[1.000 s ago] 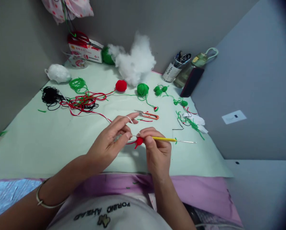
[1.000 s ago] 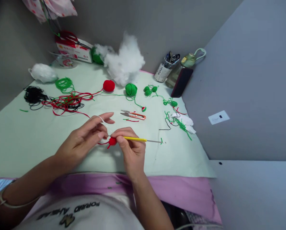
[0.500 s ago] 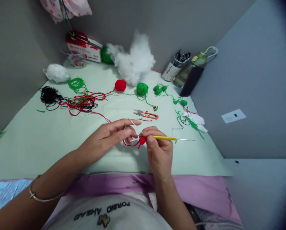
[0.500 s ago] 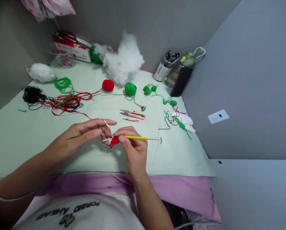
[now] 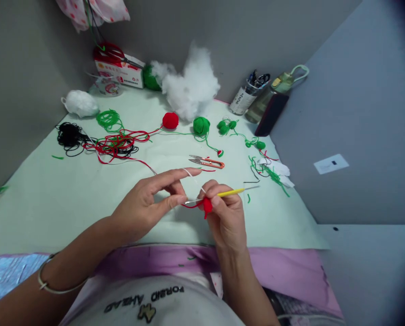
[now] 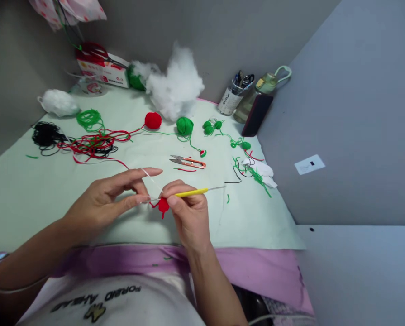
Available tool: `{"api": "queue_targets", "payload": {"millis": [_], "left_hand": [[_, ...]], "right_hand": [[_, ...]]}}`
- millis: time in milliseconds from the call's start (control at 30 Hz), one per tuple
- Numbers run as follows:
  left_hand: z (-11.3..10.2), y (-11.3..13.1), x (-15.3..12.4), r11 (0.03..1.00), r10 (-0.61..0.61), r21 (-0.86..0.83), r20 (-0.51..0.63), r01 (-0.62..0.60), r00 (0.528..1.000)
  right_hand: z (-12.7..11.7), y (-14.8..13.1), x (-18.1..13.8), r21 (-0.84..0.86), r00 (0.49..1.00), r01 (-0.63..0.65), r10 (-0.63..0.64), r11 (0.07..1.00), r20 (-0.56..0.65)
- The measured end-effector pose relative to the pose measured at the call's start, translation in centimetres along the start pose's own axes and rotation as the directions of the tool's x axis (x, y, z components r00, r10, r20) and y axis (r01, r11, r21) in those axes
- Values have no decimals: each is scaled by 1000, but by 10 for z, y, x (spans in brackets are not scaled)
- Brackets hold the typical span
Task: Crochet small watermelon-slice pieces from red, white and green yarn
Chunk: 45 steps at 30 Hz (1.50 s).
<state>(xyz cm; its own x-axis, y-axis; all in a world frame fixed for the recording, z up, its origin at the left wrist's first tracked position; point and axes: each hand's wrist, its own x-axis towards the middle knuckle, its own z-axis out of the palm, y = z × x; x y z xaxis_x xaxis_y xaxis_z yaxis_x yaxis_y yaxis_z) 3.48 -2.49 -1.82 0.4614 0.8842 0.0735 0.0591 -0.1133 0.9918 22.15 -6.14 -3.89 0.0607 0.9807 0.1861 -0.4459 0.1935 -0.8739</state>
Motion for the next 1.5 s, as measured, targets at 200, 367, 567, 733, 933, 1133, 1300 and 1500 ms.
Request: {"api": "queue_targets", "payload": {"millis": [200, 367, 567, 733, 933, 1133, 1300, 1500], "left_hand": [[22, -8, 4, 958, -116, -267, -27, 105, 993], [34, -16, 7, 882, -241, -359, 214, 306, 947], [31, -12, 12, 908, -225, -319, 179, 273, 958], [25, -2, 11, 988, -140, -75, -16, 138, 990], [16, 0, 5, 945, 181, 293, -104, -143, 978], [15, 8, 2, 891, 290, 403, -152, -209, 945], [23, -1, -5, 949, 247, 265, -291, -170, 924], [30, -3, -1, 979, 124, -103, -397, -178, 909]], "right_hand": [[-4, 3, -3, -167, 996, 83, -84, 982, 1], [-7, 2, -3, -225, 991, 137, -131, 965, 39], [-11, -4, -3, -281, 982, 182, -160, 942, 100], [-14, -5, -4, -294, 992, 107, -80, 950, 102], [-9, -7, -3, -361, 987, 151, -123, 920, 99], [2, -9, -3, -489, 982, 185, -179, 853, 59], [5, -2, -5, -590, 948, 290, -311, 753, 68], [12, 4, -5, -587, 949, 287, -309, 757, 66]]}}
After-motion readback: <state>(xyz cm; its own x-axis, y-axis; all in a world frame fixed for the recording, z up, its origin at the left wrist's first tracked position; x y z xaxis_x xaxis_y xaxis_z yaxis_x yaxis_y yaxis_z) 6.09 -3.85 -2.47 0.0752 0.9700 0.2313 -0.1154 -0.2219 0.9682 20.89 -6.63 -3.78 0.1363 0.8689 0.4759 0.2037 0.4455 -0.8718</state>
